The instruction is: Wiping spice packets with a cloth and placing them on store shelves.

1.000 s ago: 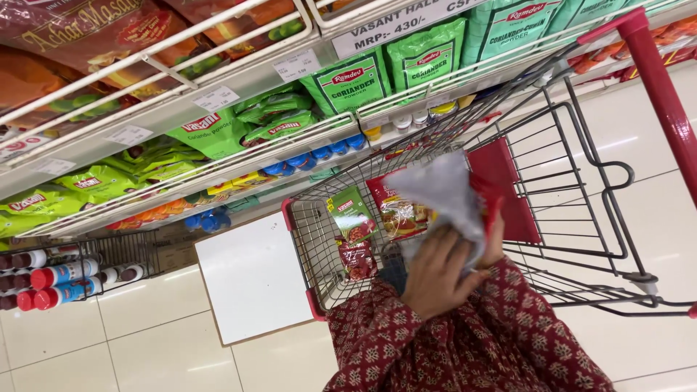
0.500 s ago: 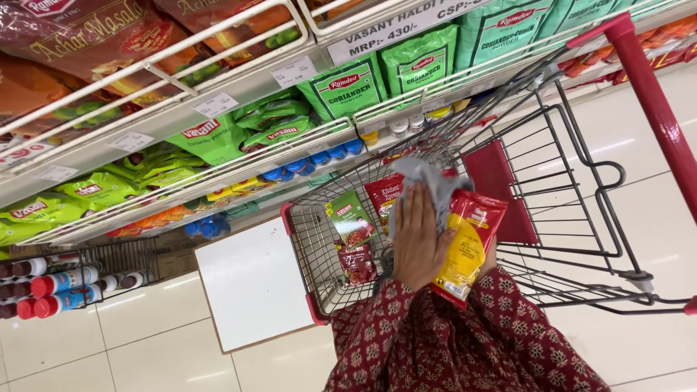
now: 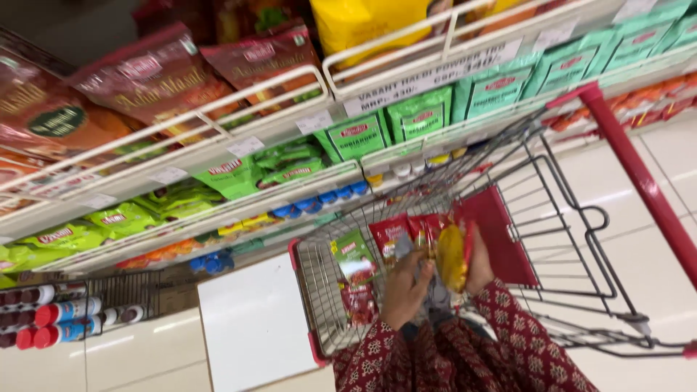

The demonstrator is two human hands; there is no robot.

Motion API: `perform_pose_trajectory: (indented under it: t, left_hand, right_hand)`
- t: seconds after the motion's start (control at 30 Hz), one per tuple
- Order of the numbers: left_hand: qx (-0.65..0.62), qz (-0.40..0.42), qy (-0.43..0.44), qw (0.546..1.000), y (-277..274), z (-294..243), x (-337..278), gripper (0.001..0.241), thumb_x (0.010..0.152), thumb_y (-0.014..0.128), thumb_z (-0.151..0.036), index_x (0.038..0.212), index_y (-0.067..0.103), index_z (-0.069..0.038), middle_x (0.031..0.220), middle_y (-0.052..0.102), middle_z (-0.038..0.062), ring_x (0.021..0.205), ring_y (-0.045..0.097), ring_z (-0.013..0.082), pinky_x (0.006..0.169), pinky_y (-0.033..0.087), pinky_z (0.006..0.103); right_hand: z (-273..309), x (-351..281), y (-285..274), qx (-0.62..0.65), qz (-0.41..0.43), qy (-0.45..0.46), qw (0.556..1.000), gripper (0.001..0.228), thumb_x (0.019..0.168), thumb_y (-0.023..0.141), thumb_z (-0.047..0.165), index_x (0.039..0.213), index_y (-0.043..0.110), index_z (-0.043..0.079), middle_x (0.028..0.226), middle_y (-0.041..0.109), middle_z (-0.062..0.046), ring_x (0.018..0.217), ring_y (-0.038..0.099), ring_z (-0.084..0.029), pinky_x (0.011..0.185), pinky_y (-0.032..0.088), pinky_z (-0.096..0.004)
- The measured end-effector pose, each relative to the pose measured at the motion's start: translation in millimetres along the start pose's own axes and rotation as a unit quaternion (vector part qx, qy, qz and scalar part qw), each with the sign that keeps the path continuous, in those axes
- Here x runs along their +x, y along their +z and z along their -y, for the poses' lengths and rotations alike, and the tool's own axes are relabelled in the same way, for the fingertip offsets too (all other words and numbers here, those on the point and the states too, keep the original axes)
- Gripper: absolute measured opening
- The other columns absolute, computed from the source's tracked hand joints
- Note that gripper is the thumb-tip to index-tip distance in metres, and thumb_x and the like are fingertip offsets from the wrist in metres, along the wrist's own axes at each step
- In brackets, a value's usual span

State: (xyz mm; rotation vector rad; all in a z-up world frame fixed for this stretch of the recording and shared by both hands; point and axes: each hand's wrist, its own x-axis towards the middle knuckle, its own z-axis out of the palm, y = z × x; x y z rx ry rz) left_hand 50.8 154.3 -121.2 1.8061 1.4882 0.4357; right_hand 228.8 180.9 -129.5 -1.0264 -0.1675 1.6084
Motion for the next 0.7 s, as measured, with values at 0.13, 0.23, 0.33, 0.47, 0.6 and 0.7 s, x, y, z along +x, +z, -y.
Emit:
perform_pose_trajectory:
  t: [0.13,0.23,0.33,0.47,0.6,0.7]
  left_hand:
    - [-0.251,0.059,0.093,0.962,-11.3,-32.1,20.8,0.064,0.112,0.043,-0.044,0.155,0.035,0.002,0.141,0.058,0.021,0.124,0.057,0.0313,0.108,0.041,0.0486]
    - [-0.358,0.057,0.011,0.932,-27.4,-49.3,34.8,0.062,0.099,0.058,-0.032,0.15,0.033,-0.007,0.118,0.07,0.012,0.092,0.066,0.023,0.082,0.054,0.0363]
    - [-0.358,-0.105,0.147,0.916,-40.1,-38.1,63.3,0.043,0.103,0.06,-0.021,0.141,0.054,-0.001,0.125,0.072,0.008,0.113,0.066,0.013,0.098,0.052,0.0294]
    - [-0.414,-0.128,0.176,0.884,-111.3,-83.9,88.7,0.043,0.101,0.064,-0.017,0.14,0.054,-0.002,0.123,0.071,0.006,0.11,0.064,0.0109,0.097,0.052,0.029]
    - [-0.47,-0.135,0.246,0.837,-198.4,-154.1,100.5,0.04,0.1,0.065,-0.015,0.135,0.054,0.001,0.12,0.072,0.005,0.106,0.066,0.0104,0.093,0.055,0.0278]
    - [-0.424,-0.186,0.367,0.807,-271.1,-217.0,98.0,0.038,0.104,0.065,-0.017,0.134,0.054,0.003,0.114,0.069,0.007,0.101,0.066,0.0116,0.09,0.058,0.0281]
  right_hand:
    - [11.4,4.4,20.3,-0.123,-0.037,-0.098,0.987,0.059,0.1,0.049,0.041,0.152,0.041,0.014,0.131,0.06,-0.006,0.114,0.06,-0.02,0.095,0.051,-0.037]
    - [24.2,3.3,23.3,-0.194,-0.016,-0.159,0.968,0.055,0.1,0.06,0.023,0.148,0.046,0.001,0.133,0.063,-0.011,0.117,0.061,-0.02,0.096,0.051,-0.035]
    - [59.6,-6.7,50.8,-0.221,0.05,-0.215,0.95,0.056,0.097,0.065,0.011,0.149,0.051,-0.006,0.135,0.066,-0.017,0.118,0.062,-0.022,0.097,0.052,-0.034]
    - [127.5,-50.3,126.8,-0.274,0.127,-0.29,0.908,0.079,0.084,0.069,0.0,0.156,0.036,0.007,0.14,0.061,-0.011,0.121,0.062,-0.018,0.098,0.052,-0.033]
    - [183.5,-78.6,195.1,-0.348,0.169,-0.406,0.828,0.095,0.077,0.075,-0.003,0.158,0.03,0.014,0.138,0.059,-0.009,0.116,0.064,-0.018,0.094,0.055,-0.031]
    - [227.1,-96.0,247.9,-0.381,0.161,-0.554,0.723,0.074,0.08,0.075,-0.002,0.148,0.048,0.006,0.13,0.061,-0.011,0.111,0.065,-0.02,0.089,0.055,-0.03]
